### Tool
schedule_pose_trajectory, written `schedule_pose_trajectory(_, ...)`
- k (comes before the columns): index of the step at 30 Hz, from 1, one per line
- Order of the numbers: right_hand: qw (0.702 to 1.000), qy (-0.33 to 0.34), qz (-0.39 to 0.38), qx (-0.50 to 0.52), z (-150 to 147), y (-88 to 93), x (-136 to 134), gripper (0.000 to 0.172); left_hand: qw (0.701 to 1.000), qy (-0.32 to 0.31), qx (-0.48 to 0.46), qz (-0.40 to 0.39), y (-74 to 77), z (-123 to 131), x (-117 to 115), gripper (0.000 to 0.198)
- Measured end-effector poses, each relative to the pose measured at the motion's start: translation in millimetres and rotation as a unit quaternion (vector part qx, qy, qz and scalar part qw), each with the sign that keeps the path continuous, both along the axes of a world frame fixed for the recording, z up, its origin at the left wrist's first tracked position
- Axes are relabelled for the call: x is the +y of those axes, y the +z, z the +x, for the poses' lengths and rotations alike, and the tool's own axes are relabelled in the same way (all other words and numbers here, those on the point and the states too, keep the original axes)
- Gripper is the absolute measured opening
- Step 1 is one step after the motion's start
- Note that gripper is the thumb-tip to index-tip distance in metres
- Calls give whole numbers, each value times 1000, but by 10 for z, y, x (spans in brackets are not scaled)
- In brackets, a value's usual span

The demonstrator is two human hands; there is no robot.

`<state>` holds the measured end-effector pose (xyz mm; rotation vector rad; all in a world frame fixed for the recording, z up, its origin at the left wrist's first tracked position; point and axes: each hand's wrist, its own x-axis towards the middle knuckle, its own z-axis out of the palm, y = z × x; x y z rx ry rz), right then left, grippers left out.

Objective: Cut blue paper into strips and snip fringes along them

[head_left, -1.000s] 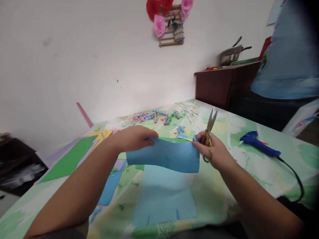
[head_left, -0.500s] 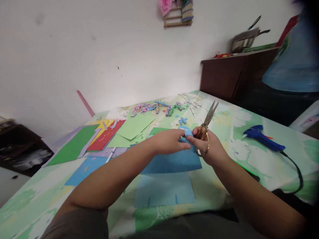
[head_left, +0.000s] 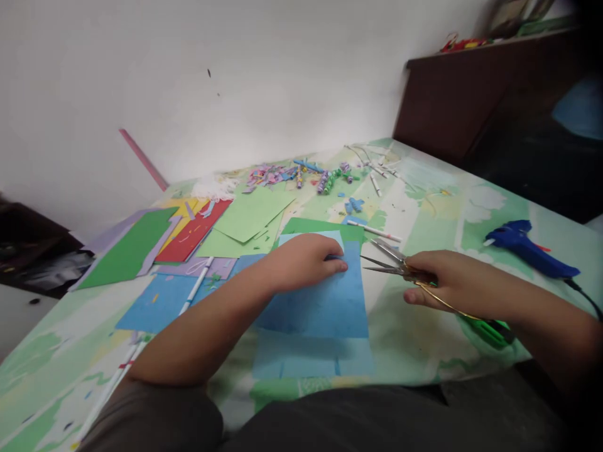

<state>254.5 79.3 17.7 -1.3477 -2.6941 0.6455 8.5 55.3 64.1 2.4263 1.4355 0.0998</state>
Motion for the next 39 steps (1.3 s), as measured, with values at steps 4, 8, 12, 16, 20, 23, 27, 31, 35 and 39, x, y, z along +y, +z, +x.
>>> schedule_pose_trajectory(4, 999, 4, -49, -20, -48, -52, 50, 39, 1000, 2, -10, -22, -171, -27, 28, 25)
schedule_pose_trajectory(8, 995, 11, -86, -41, -82, -156, 109, 40, 998, 32, -25, -55, -284, -50, 31, 28)
schedule_pose_trajectory(12, 991, 8, -127, -45, -124, -221, 139, 41, 993, 42, -60, -87, -375, -48, 18, 33)
schedule_pose_trajectory(16, 978, 32, -202, -41, -159, -222, 171, 40, 990, 38, -90, -102, -449, -47, 8, 37)
schedule_pose_trajectory(20, 973, 41, -218, -63, -170, -228, 211, 43, 986, 26, -119, -113, -480, -64, 11, 39)
schedule_pose_trajectory(23, 972, 50, -219, -71, -167, -245, 224, 44, 985, 27, -126, -117, -488, -72, 11, 42)
schedule_pose_trajectory(27, 973, 49, -217, -65, -164, -249, 198, 44, 986, 21, -126, -110, -490, -69, -4, 45)
schedule_pose_trajectory(31, 973, 43, -219, -63, -161, -225, 148, 44, 987, 6, -130, -96, -469, -70, -36, 40)
schedule_pose_trajectory(35, 975, 40, -212, -63, -157, -173, 100, 43, 987, 0, -137, -81, -428, -75, -79, 38)
schedule_pose_trajectory(39, 979, 35, -195, -57, -156, -102, 45, 42, 987, -2, -143, -72, -375, -72, -125, 38)
